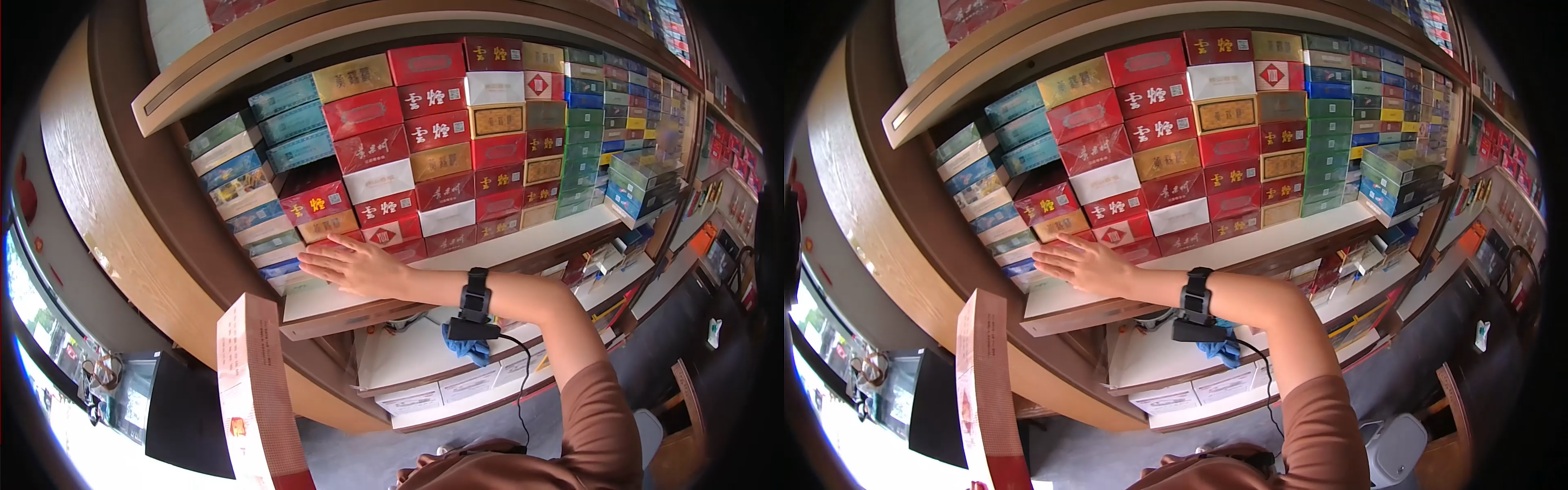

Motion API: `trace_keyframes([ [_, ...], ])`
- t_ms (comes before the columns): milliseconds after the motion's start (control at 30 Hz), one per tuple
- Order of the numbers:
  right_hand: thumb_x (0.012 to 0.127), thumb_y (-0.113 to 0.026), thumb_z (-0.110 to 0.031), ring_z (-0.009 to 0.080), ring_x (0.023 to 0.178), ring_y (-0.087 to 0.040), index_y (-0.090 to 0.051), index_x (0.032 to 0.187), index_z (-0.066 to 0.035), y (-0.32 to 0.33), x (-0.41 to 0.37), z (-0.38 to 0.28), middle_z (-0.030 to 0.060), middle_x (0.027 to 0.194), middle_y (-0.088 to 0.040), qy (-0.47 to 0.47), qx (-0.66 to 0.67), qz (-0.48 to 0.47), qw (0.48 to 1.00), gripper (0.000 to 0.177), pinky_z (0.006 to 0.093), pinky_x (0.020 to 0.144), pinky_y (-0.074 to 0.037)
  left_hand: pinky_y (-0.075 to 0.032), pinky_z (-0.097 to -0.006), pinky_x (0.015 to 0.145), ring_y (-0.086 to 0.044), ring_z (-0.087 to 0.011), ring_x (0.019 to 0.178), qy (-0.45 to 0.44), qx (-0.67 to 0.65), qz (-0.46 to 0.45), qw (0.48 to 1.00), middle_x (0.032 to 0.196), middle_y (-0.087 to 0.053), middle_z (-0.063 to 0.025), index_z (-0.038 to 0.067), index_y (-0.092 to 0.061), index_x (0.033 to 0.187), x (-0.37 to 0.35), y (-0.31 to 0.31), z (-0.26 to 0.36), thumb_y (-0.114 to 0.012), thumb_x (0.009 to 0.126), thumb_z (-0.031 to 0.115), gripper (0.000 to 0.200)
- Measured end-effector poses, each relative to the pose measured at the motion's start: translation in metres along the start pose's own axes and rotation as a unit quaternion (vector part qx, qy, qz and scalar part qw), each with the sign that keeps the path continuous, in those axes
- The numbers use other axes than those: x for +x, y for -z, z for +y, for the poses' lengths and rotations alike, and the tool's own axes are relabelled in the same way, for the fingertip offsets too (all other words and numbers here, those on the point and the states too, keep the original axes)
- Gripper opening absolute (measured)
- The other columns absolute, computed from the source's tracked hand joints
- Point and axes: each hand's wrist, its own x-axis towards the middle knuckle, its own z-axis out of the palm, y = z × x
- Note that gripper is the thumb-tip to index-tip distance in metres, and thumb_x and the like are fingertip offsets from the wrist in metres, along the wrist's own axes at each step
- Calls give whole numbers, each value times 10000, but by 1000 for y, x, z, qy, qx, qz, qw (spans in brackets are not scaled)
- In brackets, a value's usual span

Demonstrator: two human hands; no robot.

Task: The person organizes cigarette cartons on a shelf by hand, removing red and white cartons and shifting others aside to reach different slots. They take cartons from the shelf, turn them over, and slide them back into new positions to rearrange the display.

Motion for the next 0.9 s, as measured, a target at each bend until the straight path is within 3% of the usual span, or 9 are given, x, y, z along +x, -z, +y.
trace_keyframes([
  [167,751,-661,-298,214,1353,-236,-240,1411,-95,70,-22,-12,80,1462,-254,-47,272,4,961,809,424,1127,-136,-395,-358,758,-546,-196,810,15,-35,-18,999,954,-653,-38,109,-599,936,-3,1,5,-525,876,264,183],
  [233,727,-703,-279,232,1349,-242,-219,1414,-102,96,-37,-22,100,1452,-269,-46,409,141,900,858,425,1126,-144,-395,-356,757,-546,-196,804,19,-55,-27,998,956,-653,-37,112,-599,937,-3,-2,5,-525,875,262,178],
  [333,776,-669,-249,233,1258,-403,-392,1316,-191,136,-62,-29,71,1333,-452,8,281,248,927,610,433,1096,-246,-394,-353,756,-547,-195,794,36,-103,-50,993,957,-652,-35,118,-599,937,-4,-16,5,-527,873,259,171],
  [400,793,-658,-237,212,1136,-514,-499,1145,-213,162,-81,-24,61,1293,-487,0,363,190,912,387,429,991,-370,-394,-350,755,-548,-195,788,103,-154,-91,978,958,-652,-34,121,-599,937,-12,-28,3,-527,872,257,167],
  [467,785,-660,-207,198,1073,-536,-515,1098,-219,169,-103,-12,36,1220,-523,-43,321,167,931,344,400,910,-425,-381,-332,743,-548,-161,733,-120,-138,-44,982,937,-649,21,197,-595,918,31,-71,-4,-522,867,261,110],
  [533,801,-644,-249,176,1072,-522,-506,1129,-239,166,-135,-2,13,1171,-527,-96,256,134,952,356,382,946,-405,-362,-453,826,-424,-318,1075,-123,-81,-66,987,1245,-473,-108,194,-523,1149,16,-99,-6,-765,656,263,553],
  [633,725,-723,-213,188,1149,-473,-471,1158,-231,149,-192,12,11,1198,-498,-176,174,97,964,501,407,1010,-343,-319,-453,907,-304,-334,1156,-64,-170,-132,975,1361,-263,-163,266,-300,1295,19,-117,-4,-856,541,236,937],
  [733,703,-692,-59,237,1116,-477,-449,1186,-207,145,-234,37,58,1176,-477,-246,104,34,963,561,449,980,-329,-318,-441,899,-311,-330,1141,-26,-231,-144,962,1343,-283,-172,254,-291,1296,21,-125,-3,-824,569,190,904],
  [900,650,-705,-35,267,1137,-451,-427,1183,-198,130,-285,82,69,1185,-454,-290,26,-54,955,623,484,1012,-281,-308,-434,879,-345,-323,1091,-32,-214,-151,965,1317,-330,-188,212,-309,1265,28,-133,2,-777,583,125,832],
])
